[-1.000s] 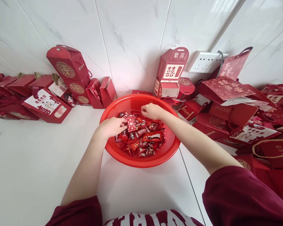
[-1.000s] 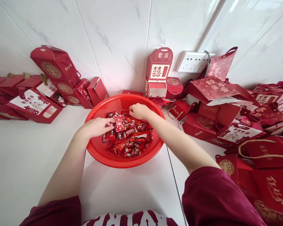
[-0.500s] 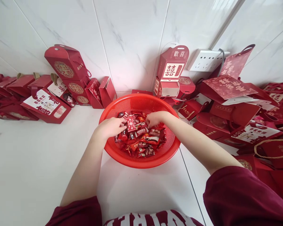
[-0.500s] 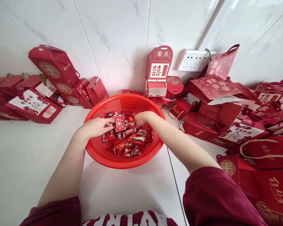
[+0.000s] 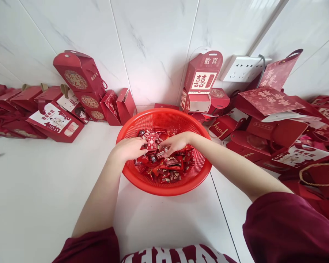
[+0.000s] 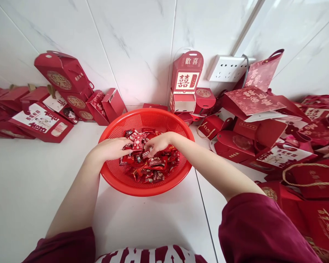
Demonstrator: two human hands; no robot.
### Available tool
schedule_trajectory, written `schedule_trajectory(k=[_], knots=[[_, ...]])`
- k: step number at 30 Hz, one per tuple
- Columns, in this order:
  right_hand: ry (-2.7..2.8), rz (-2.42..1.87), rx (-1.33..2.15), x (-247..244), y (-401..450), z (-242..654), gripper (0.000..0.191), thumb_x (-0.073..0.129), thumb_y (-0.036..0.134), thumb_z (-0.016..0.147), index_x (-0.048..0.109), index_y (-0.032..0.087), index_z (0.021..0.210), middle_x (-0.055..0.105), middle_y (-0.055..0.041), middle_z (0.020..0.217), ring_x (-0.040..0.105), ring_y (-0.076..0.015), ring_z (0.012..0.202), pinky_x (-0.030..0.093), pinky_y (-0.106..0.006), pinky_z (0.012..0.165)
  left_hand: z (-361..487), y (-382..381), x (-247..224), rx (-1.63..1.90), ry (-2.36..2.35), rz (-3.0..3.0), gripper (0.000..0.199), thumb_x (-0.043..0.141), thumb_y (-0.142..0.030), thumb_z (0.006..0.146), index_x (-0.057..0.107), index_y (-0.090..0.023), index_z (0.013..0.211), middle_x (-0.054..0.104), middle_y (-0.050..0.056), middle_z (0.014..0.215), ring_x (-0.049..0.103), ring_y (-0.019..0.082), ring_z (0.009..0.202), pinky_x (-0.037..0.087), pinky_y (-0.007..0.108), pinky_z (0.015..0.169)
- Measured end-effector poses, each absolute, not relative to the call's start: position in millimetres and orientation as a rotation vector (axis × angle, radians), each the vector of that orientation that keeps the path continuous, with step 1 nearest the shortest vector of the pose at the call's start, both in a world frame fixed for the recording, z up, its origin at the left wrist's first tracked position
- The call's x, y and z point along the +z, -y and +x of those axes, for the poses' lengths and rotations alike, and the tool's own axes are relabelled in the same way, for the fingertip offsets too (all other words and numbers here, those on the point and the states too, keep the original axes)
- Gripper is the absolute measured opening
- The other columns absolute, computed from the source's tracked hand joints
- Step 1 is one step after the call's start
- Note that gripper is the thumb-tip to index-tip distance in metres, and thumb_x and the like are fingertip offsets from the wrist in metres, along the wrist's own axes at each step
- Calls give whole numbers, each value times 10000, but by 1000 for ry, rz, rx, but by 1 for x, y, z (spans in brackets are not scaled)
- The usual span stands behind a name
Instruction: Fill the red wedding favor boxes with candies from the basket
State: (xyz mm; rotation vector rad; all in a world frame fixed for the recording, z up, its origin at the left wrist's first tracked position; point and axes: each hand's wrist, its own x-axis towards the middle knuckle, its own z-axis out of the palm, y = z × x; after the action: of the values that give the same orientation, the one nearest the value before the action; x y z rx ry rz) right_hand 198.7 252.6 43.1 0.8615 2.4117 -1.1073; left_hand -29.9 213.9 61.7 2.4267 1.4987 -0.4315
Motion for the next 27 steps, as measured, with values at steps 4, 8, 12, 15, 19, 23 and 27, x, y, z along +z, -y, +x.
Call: schedule_trajectory(k=[4, 8, 12, 15, 19, 23, 27], knots=[[-2476, 932, -1009, 41, -251, 196, 367, 703, 273, 842, 687, 149, 1187, 723, -82, 1142, 653, -220, 963, 446, -254, 782, -29, -214, 63, -424, -1499, 2422, 433, 440, -437, 941, 620, -276, 1300, 599, 39, 1412, 591, 274, 1244, 468, 392, 1011], [-2602, 1124, -896, 46, -255, 206, 306, 737, 215, 796, 703, 187, 1099, 727, -67, 1123, 648, -223, 973, 437, -256, 803, -29, -214, 65, -395, -1506, 2408, 443, 437, -437, 943, 605, -269, 1316, 626, 50, 1380, 598, 268, 1231, 464, 375, 1007], [-2720, 1468, -803, 57, -255, 224, 343, 577, 185, 907, 627, 184, 1247, 722, -76, 1140, 657, -205, 999, 456, -270, 873, -29, -215, 65, -364, -1511, 2391, 439, 451, -477, 928, 624, -286, 1283, 684, 54, 1282, 653, 275, 1126, 492, 374, 946], [-2795, 1643, -751, 68, -245, 236, 336, 558, 159, 905, 630, 164, 1234, 724, -85, 1135, 667, -195, 997, 471, -275, 892, -31, -216, 65, -342, -1496, 2393, 436, 450, -485, 926, 633, -291, 1271, 690, 52, 1262, 656, 278, 1117, 494, 373, 939], [-2933, 2015, -789, 80, -220, 253, 97, 658, 215, 844, 735, 182, 893, 744, -23, 845, 666, -161, 759, 483, -251, 734, -33, -215, 66, -309, -1485, 2405, 458, 437, -466, 935, 621, -258, 1299, 628, 80, 1356, 608, 283, 1208, 467, 380, 996], [-2797, 2771, -684, 74, -203, 276, 524, 607, 543, 885, 527, 199, 498, 479, 18, 441, 441, -123, 447, 345, -272, 504, -34, -217, 62, -276, -1475, 2396, 411, 461, -454, 924, 659, -253, 1223, 674, 88, 1278, 639, 297, 1149, 490, 398, 950], [-2644, 3154, -653, 60, -200, 297, 544, 499, 584, 929, 499, 216, 529, 498, 3, 468, 475, -148, 469, 359, -274, 514, -33, -217, 68, -178, -1459, 2391, 364, 468, -436, 932, 694, -247, 1146, 720, 66, 1174, 677, 270, 1052, 516, 367, 892]])
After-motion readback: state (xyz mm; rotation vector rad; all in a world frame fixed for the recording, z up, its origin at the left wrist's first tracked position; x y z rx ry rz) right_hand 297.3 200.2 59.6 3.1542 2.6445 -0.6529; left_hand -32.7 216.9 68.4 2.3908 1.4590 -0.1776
